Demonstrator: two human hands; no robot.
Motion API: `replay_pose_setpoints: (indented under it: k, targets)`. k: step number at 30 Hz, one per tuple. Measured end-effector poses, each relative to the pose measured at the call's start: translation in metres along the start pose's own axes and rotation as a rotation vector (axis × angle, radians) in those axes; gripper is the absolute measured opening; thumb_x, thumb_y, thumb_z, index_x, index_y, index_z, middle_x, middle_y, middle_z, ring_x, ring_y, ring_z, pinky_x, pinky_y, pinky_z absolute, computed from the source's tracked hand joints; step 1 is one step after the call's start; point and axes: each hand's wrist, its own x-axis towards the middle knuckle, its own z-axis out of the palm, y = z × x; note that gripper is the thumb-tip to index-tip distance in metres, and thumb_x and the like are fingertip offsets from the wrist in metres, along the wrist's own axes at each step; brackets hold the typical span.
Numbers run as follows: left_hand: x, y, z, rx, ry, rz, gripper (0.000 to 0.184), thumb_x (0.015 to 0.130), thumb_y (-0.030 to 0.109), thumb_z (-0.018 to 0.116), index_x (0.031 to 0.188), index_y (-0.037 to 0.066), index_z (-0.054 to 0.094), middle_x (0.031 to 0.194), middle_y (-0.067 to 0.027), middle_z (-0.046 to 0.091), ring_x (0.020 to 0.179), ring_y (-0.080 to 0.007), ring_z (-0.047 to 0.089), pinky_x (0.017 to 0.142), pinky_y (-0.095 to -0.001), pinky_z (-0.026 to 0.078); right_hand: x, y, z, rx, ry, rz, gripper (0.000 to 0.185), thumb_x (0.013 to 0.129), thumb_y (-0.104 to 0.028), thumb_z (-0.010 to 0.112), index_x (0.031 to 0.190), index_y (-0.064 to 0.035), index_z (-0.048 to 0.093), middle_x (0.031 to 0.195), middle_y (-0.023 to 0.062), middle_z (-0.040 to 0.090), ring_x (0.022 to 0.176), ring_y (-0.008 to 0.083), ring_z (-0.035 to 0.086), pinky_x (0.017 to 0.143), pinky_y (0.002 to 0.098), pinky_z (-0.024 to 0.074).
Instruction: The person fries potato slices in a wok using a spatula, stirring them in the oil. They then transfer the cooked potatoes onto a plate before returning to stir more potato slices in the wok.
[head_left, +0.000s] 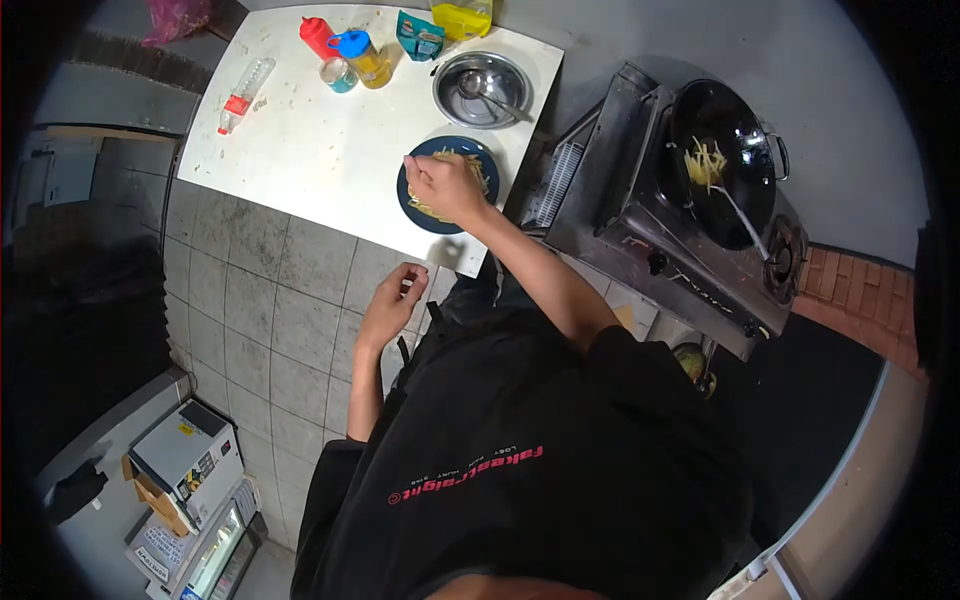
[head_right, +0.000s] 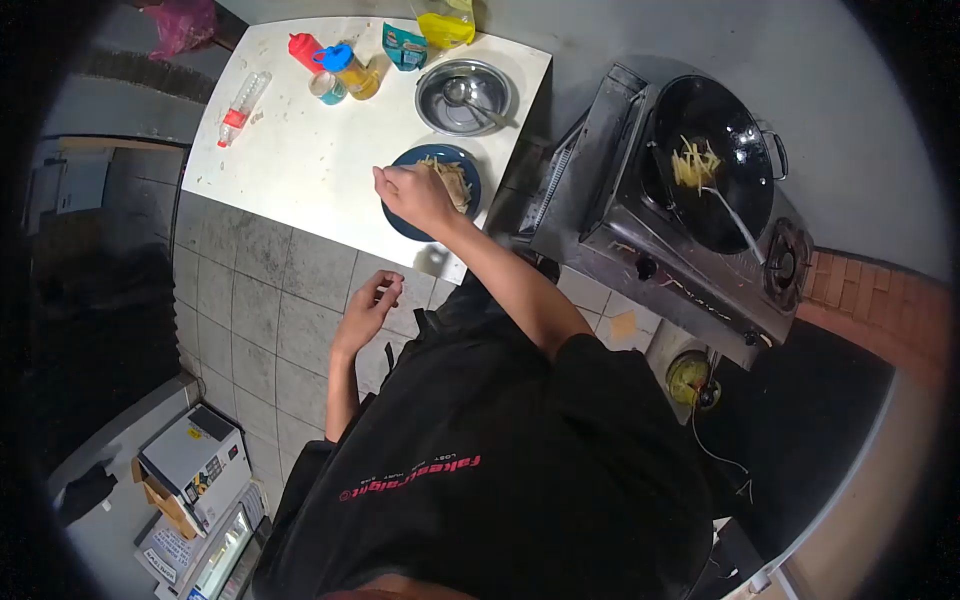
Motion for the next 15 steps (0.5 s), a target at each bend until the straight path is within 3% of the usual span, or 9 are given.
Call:
replay_pose_setpoints:
  k: [3, 8, 12, 15]
  targets:
    - [0.002, -0.003, 0.002, 0.014, 0.001, 0.028, 0.033, 0.101, 0.03, 0.059, 0.113, -0.001, 0.062, 0.098, -0.007, 0.067, 0.076, -0.0152, 0.058, 0.07, -0.0297, 0.048, -0.003, 0.017, 0.009, -0.04, -0.009, 0.024, 0.037, 0.095, -0.021, 0.061, 0.065, 0.0007, 0.061, 0.062, 0.0203, 0.061, 0.058, 0.0388, 0.063, 0.053, 0.0466, 0.0477]
    - [0.003, -0.002, 0.0, -0.009, 0.009, 0.007, 0.033, 0.101, 0.03, 0.059, 0.113, -0.001, 0.062, 0.099, -0.0075, 0.067, 0.076, -0.0155, 0.058, 0.069, -0.0293, 0.048, 0.003, -0.037, -0.018, 0.107, 0.041, -0.119, 0.034, 0.096, -0.021, 0.059, 0.072, 0.0021, 0.065, 0.065, 0.0223, 0.063, 0.06, 0.0404, 0.064, 0.055, 0.0469, 0.0506]
    - [0.006, 0.002, 0.0, 0.063, -0.048, -0.014, 0.033, 0.102, 0.028, 0.058, 0.119, -0.001, 0.061, 0.104, -0.0059, 0.066, 0.082, -0.0153, 0.061, 0.075, -0.0297, 0.05, -0.006, 0.037, 0.018, -0.058, -0.045, -0.11, 0.029, 0.092, -0.015, 0.065, 0.067, 0.0003, 0.063, 0.063, 0.02, 0.063, 0.057, 0.037, 0.065, 0.053, 0.0435, 0.051]
    - [0.008, 0.006, -0.004, 0.048, -0.017, 0.002, 0.033, 0.101, 0.029, 0.059, 0.116, -0.001, 0.062, 0.101, -0.0071, 0.067, 0.08, -0.0157, 0.06, 0.073, -0.0302, 0.049, -0.002, -0.005, -0.004, -0.025, -0.006, -0.196, 0.028, 0.091, -0.013, 0.067, 0.066, -0.0005, 0.063, 0.063, 0.0197, 0.063, 0.055, 0.0365, 0.064, 0.052, 0.0434, 0.0512]
